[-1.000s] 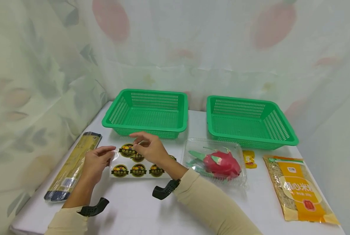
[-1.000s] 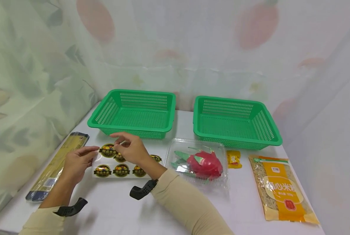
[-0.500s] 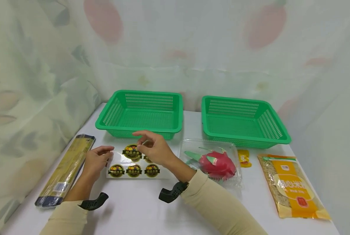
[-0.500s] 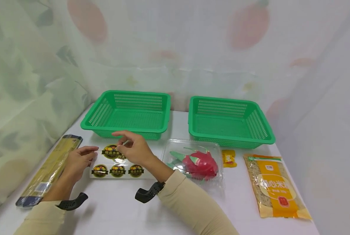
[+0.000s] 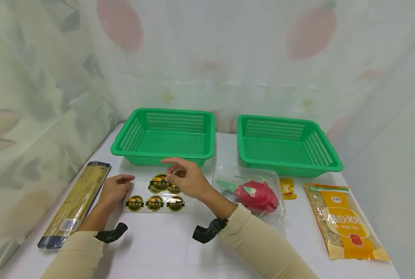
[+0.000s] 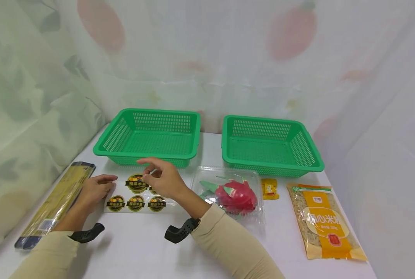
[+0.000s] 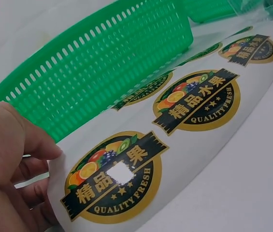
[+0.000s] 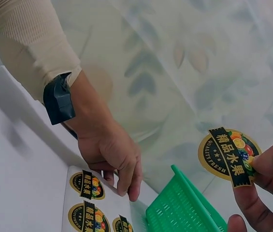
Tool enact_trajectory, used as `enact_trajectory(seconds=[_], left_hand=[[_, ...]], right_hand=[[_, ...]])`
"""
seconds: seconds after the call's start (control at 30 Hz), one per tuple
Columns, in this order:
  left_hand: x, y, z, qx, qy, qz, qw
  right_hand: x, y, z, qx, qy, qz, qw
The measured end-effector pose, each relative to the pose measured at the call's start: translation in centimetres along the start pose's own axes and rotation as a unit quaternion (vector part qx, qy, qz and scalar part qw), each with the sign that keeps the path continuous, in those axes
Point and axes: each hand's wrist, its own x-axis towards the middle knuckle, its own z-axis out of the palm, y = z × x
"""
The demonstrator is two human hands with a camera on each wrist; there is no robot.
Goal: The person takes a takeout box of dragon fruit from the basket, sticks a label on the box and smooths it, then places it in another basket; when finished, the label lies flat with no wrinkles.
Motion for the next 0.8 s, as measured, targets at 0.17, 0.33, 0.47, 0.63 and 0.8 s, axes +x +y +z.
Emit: enact_trajectory(seconds=[0.17, 0.33, 0.47, 0.63, 0.8], left_hand=[[0.57, -0.23, -0.12, 0.033, -0.008, 0.007, 0.9994], [0.86, -0.20, -0.21, 0.080, -0.002, 0.028, 0.9964], [1.07, -0.32, -0.09, 0.107, 0.005, 0.042, 0.9934], [0.95, -0.18, 0.04, 0.124, 0.009, 0.044, 0.9913], [0.97, -0.23, 0.21, 0.153, 0.017, 0.055, 0.9866]], right_hand=[[-0.13, 0.23, -0.29, -0.003, -0.001, -0.001, 1.0000], [-0.32, 0.17, -0.49, -0.007, 0.004, 0.001, 1.0000], [-0.48, 0.20, -0.60, -0.008, 0.002, -0.002, 1.0000], [-0.57, 0.47, -0.61, -0.012, -0.004, -0.013, 0.9998], [-0.68, 0.43, -0.66, -0.015, -0.005, -0.016, 0.9997]])
